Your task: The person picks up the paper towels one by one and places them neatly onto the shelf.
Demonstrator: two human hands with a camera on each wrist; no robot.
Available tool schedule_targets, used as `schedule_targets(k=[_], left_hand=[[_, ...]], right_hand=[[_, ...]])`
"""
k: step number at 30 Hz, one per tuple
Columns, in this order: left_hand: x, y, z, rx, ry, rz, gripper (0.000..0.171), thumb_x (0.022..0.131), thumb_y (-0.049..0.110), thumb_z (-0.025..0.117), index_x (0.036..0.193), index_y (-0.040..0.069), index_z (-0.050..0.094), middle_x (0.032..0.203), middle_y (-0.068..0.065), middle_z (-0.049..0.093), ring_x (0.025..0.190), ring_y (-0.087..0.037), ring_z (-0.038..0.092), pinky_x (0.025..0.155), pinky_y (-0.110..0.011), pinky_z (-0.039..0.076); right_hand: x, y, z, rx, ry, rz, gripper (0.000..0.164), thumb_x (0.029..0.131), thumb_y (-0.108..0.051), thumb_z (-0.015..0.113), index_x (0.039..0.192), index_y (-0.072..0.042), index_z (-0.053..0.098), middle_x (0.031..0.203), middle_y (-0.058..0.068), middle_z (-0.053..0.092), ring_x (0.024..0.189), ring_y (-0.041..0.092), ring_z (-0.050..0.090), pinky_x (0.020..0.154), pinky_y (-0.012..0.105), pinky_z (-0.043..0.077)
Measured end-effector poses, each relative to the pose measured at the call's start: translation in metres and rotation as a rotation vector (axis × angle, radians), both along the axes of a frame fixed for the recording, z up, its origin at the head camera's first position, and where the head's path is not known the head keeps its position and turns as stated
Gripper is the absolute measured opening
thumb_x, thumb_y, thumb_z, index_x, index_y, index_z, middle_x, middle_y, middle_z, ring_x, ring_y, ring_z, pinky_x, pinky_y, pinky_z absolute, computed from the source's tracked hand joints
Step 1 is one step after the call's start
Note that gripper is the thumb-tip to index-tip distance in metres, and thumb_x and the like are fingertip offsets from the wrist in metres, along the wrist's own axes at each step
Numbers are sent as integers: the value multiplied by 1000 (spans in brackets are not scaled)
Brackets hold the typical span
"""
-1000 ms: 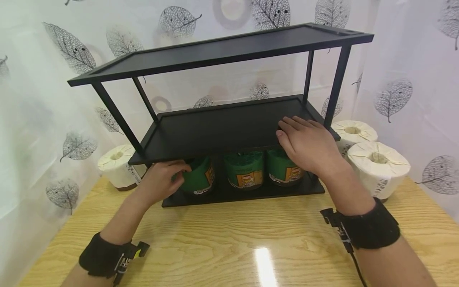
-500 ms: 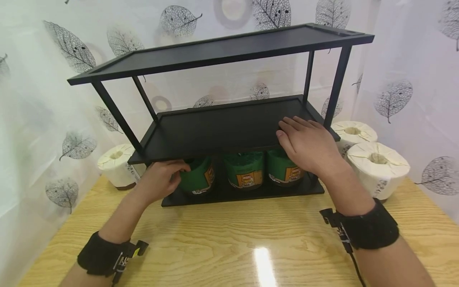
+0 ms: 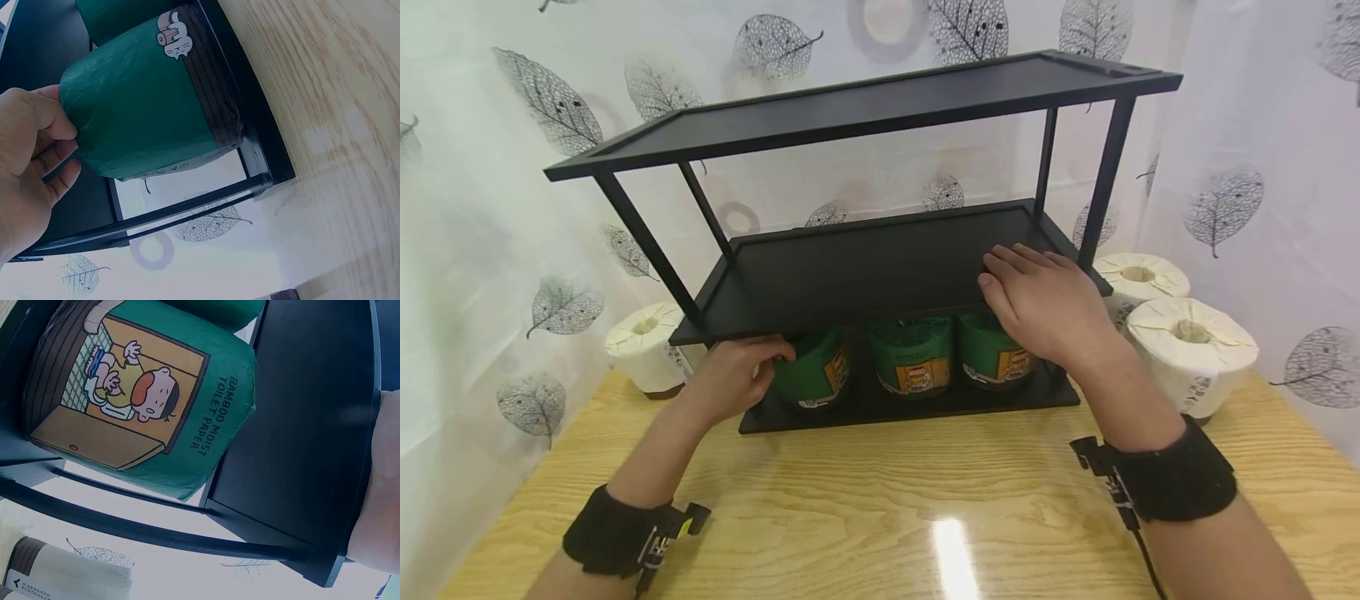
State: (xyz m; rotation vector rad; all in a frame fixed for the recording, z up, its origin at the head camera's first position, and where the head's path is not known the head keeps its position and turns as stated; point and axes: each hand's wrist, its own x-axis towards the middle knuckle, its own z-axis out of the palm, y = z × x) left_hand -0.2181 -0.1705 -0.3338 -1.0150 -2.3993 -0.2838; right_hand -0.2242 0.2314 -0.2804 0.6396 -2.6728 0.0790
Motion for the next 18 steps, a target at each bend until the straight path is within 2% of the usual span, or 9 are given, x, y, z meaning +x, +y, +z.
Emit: schedule_targets(k=[4,8,12,18], left_hand=[[0,1,-4,-2,27,3,25,82,-6,60,96,11,72,96,-5,72,73,-17,61,57,-32,49],[0,3,-6,-19,72,6,14,83,7,67,96,10,70,94,-5,69,74,-19,59,62,-35,50],[0,9,-6,-28,113,7,19,84,17,73,100,8,69,96,-6,68,81,-23,62,70,-39,53],[0,16,-7,-10,145,-13,12,84,8,75,96,8,71,93,-6,70,82,-23,64,74,-40,53]], right_hand=[[0,1,-1,3,-3,-1,51,109,-32,31,144,0,51,151,21,46,140,40,43,114,53,34],[0,0,-1,2,-7,-4,51,109,-33,31,144,0,50,151,21,46,140,40,42,114,54,33],[0,0,-1,1,-3,-3,51,109,-32,31,144,0,51,151,21,46,140,40,43,114,54,34],[-1,1,-1,-4,16,5,50,109,-32,33,143,0,51,150,21,48,139,40,44,113,53,35]])
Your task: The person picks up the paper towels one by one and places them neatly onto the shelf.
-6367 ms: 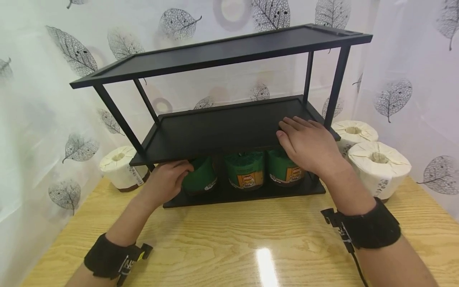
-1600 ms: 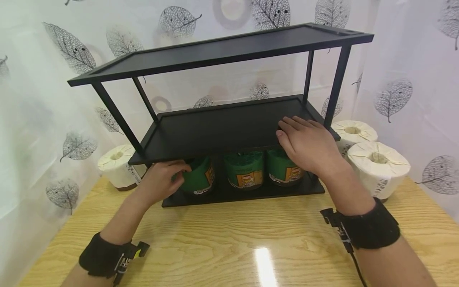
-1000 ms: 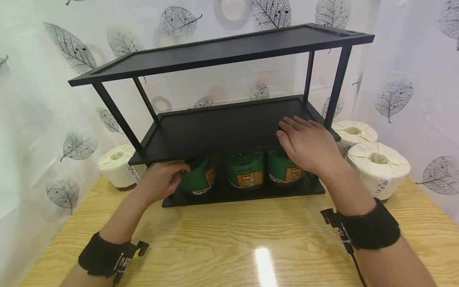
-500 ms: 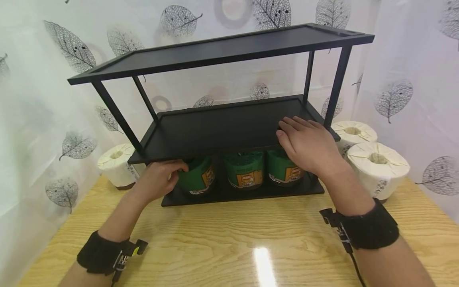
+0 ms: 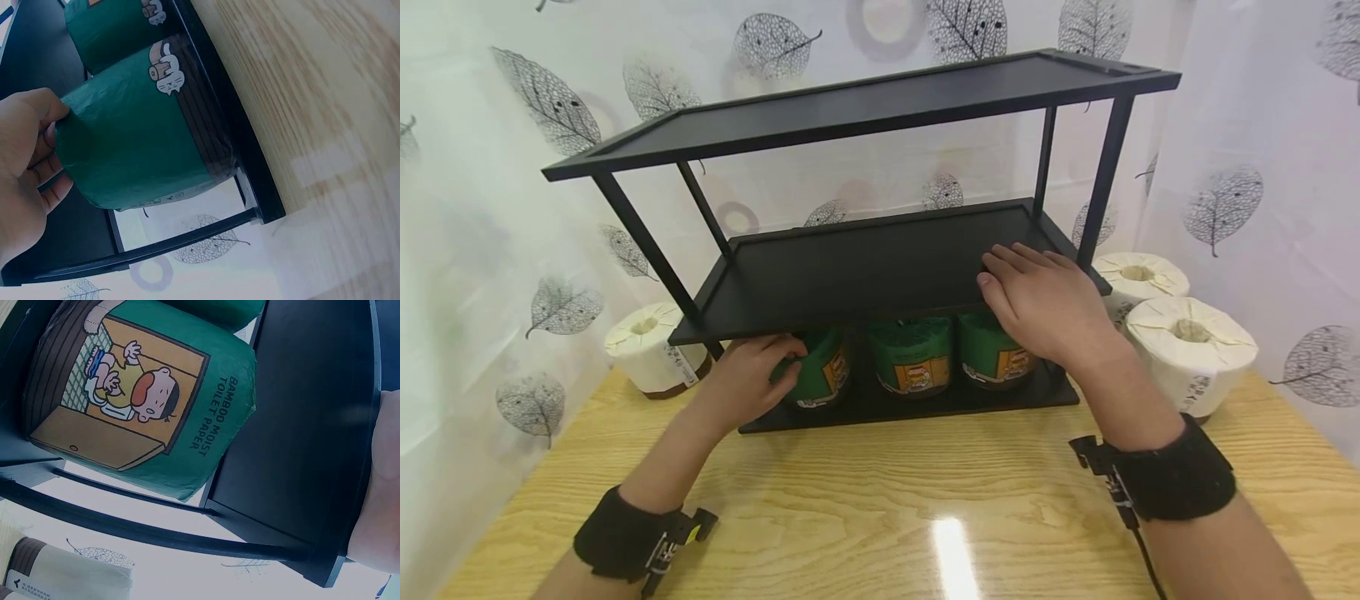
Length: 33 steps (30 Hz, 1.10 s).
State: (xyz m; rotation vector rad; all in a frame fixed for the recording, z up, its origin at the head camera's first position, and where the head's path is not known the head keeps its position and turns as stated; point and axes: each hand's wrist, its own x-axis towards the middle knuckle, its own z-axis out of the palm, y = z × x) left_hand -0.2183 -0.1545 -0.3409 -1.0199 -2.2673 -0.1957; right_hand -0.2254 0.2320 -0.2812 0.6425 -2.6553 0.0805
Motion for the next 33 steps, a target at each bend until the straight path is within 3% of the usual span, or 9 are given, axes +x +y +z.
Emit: schedule_targets(k=[9,20,33], left_hand=[[-1,0,-2,11,-26,-19,8,85,6,70,92,8,71,89,-5,69,77,-21,61,72,-39,51],[-1,-3,0,27,-33,-45,7,84,4,66,89,8,69,86,-3,67,73,-19,57,69,-36,49],[-1,-5,0,4,-59,-23,7,87,7,65,92,9,69,90,-3,69,78,-19,60,72,-38,50]], right_hand=[[0,1,-1,3,-25,-9,51,109,-33,31,144,0,50,151,21,46,141,40,42,115,53,33],[0,1,0,0,16,8,49,109,-31,34,143,0,52,149,21,49,139,40,44,113,53,35],[0,0,0,-5,10,8,50,109,-31,33,143,0,52,149,21,49,139,41,44,113,53,35]])
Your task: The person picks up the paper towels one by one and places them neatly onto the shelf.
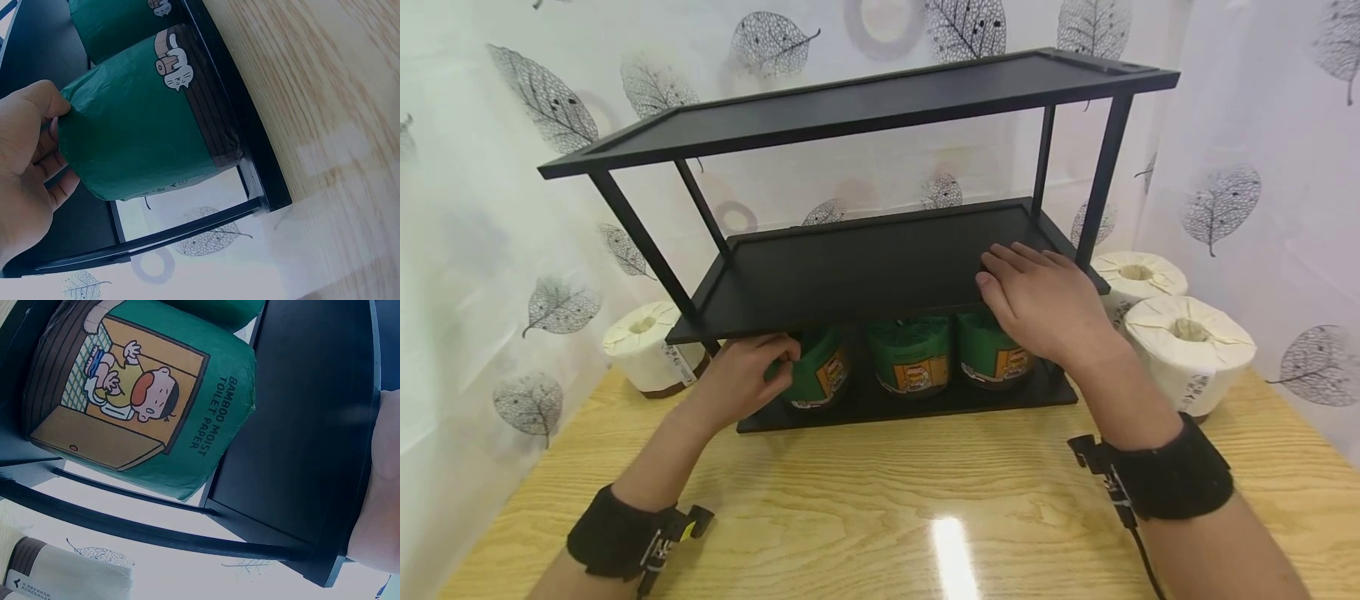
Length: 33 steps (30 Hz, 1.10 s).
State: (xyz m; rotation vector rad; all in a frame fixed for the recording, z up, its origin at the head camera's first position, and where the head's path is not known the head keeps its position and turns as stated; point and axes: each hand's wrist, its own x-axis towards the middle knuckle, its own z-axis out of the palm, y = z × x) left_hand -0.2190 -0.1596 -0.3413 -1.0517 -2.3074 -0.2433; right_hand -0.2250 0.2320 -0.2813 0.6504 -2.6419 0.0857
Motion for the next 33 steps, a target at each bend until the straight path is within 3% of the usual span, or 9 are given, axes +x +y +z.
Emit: schedule_targets(k=[10,23,33], left_hand=[[-2,-3,-1,-22,58,14,7,91,6,65,96,9,69,90,-5,65,76,-22,56,68,-39,48],[0,-7,1,-54,-22,74,6,92,3,67,95,9,66,89,-6,60,76,-23,50,65,-39,47],[0,-9,3,-88,-27,153,18,92,-7,60,89,10,63,86,-6,59,72,-22,47,62,-39,46]], right_hand=[[0,0,2,12,-24,-9,51,109,-32,32,144,0,50,151,21,47,140,40,42,114,53,34],[0,-1,2,13,-21,-5,51,109,-32,32,144,0,51,151,21,47,140,40,43,114,53,34],[0,1,1,10,-20,-4,50,109,-32,32,144,0,50,151,21,47,140,41,43,114,53,34]])
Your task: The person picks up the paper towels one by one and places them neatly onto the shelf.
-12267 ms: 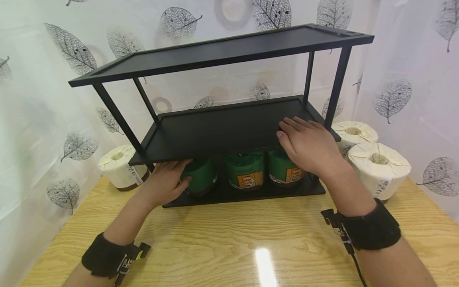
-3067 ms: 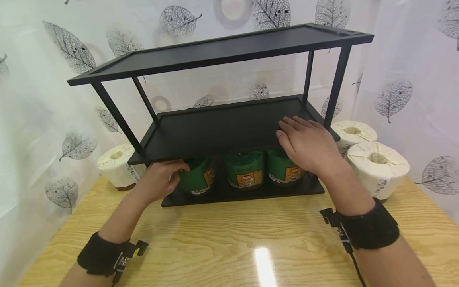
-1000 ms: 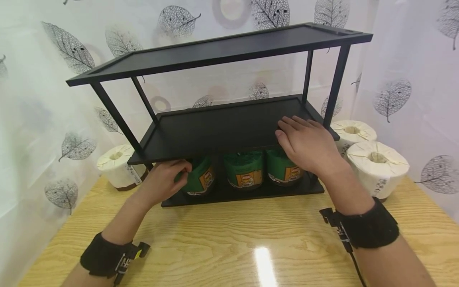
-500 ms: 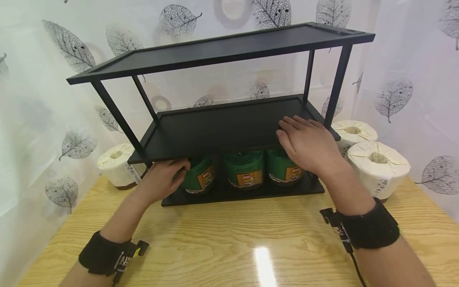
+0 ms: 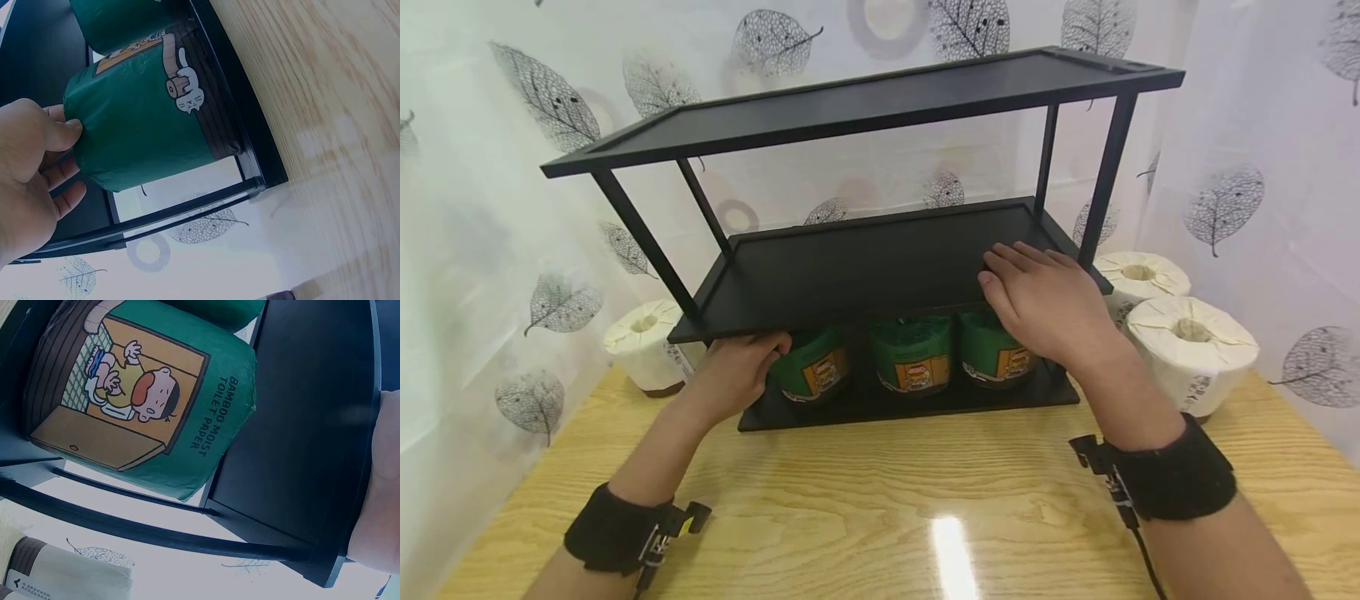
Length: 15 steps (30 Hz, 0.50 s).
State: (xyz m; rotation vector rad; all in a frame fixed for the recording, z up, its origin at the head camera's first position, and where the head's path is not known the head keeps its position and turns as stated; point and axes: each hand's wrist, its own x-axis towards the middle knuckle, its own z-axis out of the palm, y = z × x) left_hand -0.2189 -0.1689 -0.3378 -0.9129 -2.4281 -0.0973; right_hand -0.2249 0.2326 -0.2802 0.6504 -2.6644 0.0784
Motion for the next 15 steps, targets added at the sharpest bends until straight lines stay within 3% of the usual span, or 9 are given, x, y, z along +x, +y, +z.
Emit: schedule_targets(k=[8,12,15], left_hand=[[-2,-4,0,31,-22,-20,13,88,-3,63,92,10,63,89,-7,60,73,-23,50,66,-41,47],[1,0,1,44,-92,0,19,87,11,71,104,8,64,103,-10,63,88,-27,59,80,-46,51],[1,5,0,47,-98,10,28,89,18,74,112,5,64,111,-12,63,102,-30,61,91,-49,51]], right_hand=[[0,0,1,1,-9,-2,51,109,-32,32,145,-1,50,152,20,46,141,40,42,115,53,33],[0,-1,0,0,-7,-2,51,109,-32,32,144,-1,50,151,21,46,140,40,42,115,53,33],[0,-1,1,-1,-8,-2,51,109,-32,32,144,-1,50,151,20,47,140,40,43,115,53,33]])
